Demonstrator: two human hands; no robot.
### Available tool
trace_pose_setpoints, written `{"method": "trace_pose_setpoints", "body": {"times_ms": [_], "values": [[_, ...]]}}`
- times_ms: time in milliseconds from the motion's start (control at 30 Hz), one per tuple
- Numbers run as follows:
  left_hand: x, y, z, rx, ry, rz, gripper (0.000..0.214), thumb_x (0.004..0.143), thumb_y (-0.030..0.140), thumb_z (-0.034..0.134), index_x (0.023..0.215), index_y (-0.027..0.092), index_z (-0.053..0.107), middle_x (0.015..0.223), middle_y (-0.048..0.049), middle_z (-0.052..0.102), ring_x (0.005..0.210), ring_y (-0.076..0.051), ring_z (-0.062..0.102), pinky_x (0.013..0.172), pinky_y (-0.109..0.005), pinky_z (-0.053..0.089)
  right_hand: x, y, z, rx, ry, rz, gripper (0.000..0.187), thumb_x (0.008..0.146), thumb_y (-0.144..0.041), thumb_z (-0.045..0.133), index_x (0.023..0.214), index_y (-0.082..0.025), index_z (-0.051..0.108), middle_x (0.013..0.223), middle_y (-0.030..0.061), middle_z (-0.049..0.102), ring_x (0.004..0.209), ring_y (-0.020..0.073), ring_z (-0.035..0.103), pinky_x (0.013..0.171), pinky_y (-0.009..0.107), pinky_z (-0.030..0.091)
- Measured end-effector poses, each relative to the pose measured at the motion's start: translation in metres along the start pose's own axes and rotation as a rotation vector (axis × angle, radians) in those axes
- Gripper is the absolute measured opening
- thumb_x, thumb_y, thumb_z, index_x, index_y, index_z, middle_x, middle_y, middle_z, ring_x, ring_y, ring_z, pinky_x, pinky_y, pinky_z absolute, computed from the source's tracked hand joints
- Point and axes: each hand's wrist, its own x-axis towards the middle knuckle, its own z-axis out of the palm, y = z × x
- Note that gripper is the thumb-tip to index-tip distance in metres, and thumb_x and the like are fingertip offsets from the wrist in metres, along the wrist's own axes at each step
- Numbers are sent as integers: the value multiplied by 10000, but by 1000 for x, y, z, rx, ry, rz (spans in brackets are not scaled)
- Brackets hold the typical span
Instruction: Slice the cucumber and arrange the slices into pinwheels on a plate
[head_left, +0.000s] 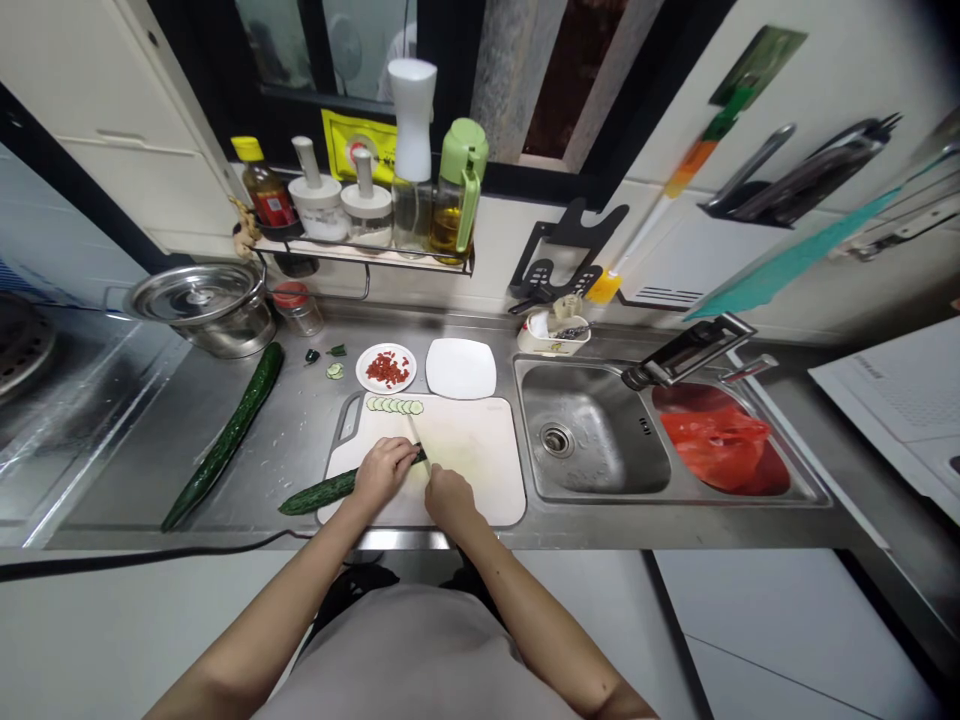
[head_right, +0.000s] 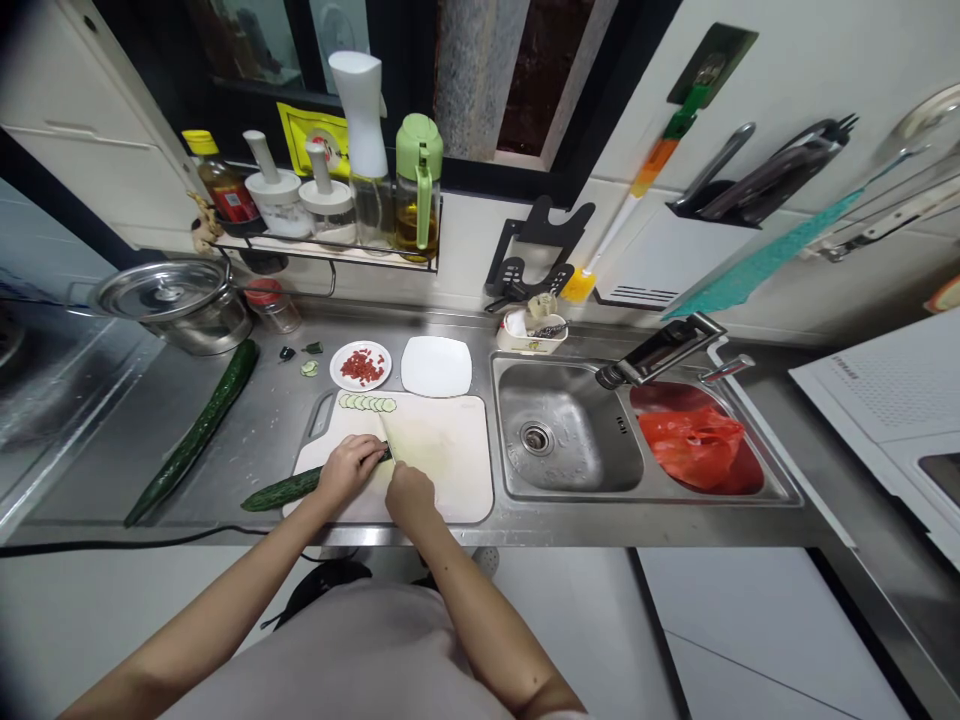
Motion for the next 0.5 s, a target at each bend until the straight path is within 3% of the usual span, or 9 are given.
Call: {"method": "trace_pose_setpoints", "body": {"times_ms": [233,500], "values": [[0,-4,3,-8,3,-4,219,904,285,484,974,248,688,990,-42,670,934,-187,572,841,-347,481,-4,4,5,-12,-18,5,264,870,-97,386,1073,-122,552,981,154,672,939,237,648,734,303,457],[-1,-4,4,-8,11,-5,213,903,289,487,961,250,688,980,-39,673,926,-186,574,835,-343,482,12,-2,9,8,28,0,274,859,-91,382,1071,-125,554,954,142,675,934,228,652,750,301,462]]}}
